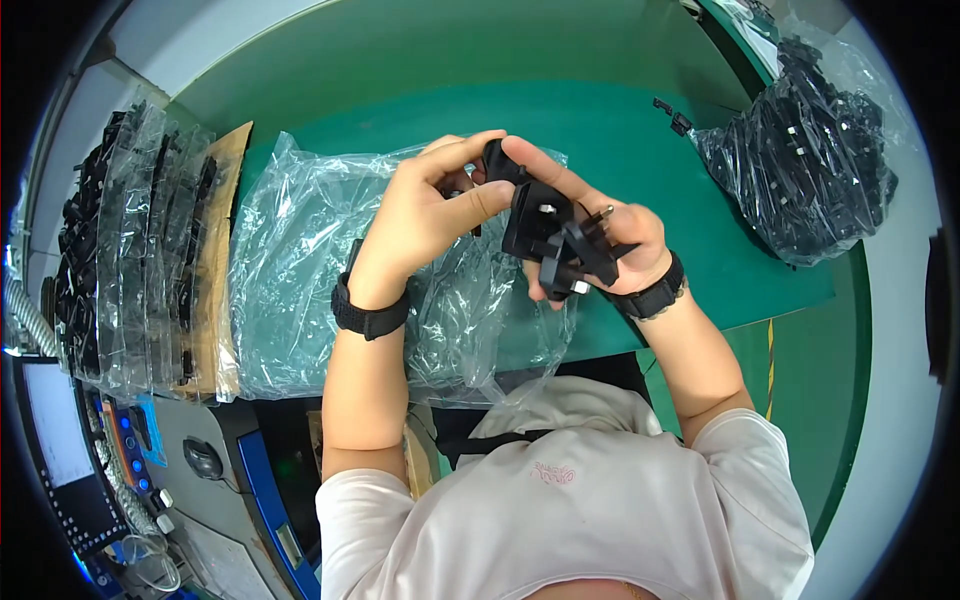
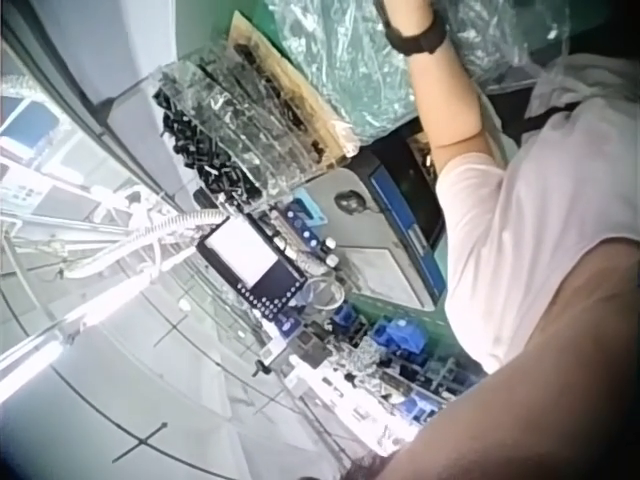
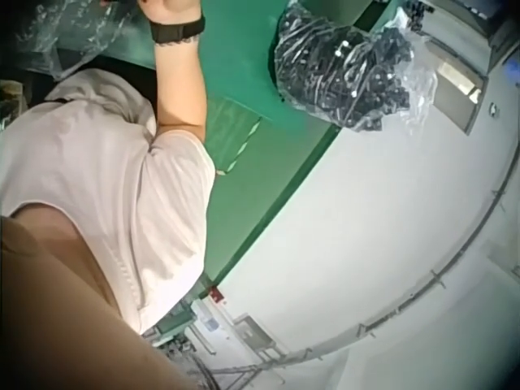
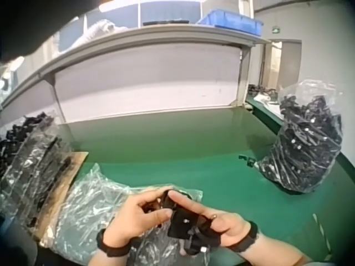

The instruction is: The person removes power adapters from a plastic bag, inspects them, and places them into a larger plastic bag. They then carry the larger bag to a cardboard box, place it inside, and return to the workstation to prepare another plastic bag.

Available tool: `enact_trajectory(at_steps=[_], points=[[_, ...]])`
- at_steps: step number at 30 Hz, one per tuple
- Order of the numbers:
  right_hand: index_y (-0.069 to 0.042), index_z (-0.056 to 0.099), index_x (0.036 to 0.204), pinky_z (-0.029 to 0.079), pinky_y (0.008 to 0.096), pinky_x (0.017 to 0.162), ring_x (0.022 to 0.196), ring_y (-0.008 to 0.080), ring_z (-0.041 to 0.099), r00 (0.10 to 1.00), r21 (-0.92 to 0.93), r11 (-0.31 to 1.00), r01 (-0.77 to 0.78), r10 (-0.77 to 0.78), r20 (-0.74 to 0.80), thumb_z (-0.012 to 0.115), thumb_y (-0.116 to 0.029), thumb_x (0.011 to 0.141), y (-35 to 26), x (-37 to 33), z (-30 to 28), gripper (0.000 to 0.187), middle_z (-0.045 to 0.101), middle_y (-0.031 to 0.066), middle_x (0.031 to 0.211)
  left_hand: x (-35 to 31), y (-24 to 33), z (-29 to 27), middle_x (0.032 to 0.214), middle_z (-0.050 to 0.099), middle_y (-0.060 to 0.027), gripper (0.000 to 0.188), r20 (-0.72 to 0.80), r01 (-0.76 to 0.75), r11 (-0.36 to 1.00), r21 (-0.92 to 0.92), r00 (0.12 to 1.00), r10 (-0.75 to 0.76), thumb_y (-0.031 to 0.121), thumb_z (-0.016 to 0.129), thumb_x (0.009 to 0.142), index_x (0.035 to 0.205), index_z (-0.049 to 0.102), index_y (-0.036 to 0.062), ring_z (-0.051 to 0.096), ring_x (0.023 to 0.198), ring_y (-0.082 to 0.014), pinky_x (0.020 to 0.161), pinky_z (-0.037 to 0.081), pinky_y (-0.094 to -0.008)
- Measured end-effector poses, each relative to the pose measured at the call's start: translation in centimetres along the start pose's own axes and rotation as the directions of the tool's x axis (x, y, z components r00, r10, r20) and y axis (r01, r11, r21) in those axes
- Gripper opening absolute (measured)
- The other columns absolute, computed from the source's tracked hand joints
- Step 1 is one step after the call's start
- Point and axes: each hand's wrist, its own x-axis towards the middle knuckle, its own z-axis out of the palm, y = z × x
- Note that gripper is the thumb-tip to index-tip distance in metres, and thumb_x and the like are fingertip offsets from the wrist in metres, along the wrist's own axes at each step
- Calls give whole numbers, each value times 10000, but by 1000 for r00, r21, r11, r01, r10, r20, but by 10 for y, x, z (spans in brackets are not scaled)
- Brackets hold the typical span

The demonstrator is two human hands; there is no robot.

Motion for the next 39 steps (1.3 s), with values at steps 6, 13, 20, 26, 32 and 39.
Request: enact_trajectory(at_steps=[6,13,20,26,32,39], points=[[-89,146,1403,522,367,569,779,322,624,996,113,990,89,-89,-6,560,-354,747,-3,2,4,819,500,151,1140,4,-9,-3,895,527,-26,402,-314,-26,898,-439,941,-126,363,526,879,1040,596,1,518,684,-92,626,425,-226],[-54,304,1344,493,315,725,881,203,572,882,-289,939,-185,29,-469,645,-134,704,3,9,23,729,455,86,1151,0,-11,5,903,528,-36,577,-319,-154,802,-577,946,-48,529,440,863,1138,462,22,528,770,-123,663,423,-224],[-107,435,1232,439,336,847,1023,275,500,752,-973,-44,-228,-643,-147,750,-99,605,1,27,32,702,463,137,1128,-3,-8,14,923,534,-74,660,-312,-34,834,-550,935,-168,564,342,878,1227,360,4,528,766,-146,677,437,-264],[-114,496,1167,491,340,764,937,292,553,787,-952,-270,-147,-614,53,776,-96,555,-9,39,19,673,468,147,1143,12,-21,9,983,519,-143,663,3,149,483,-863,957,-291,547,306,889,1220,346,-26,545,819,-231,718,489,-365],[-117,525,1142,475,371,787,962,321,535,849,-941,-319,-112,-522,77,771,-128,555,-7,50,31,637,533,140,1100,2,-5,9,1071,556,-75,586,38,129,611,-781,986,-160,486,174,936,1139,498,43,533,1009,-177,864,451,-342],[-46,484,1180,408,341,887,1018,255,514,844,-979,-181,-97,-536,16,685,-55,585,-11,28,32,628,512,123,1129,-15,-9,17,1191,454,-99,593,232,222,558,-800,971,-53,472,306,927,1310,284,21,479,1077,-180,854,448,-334]])
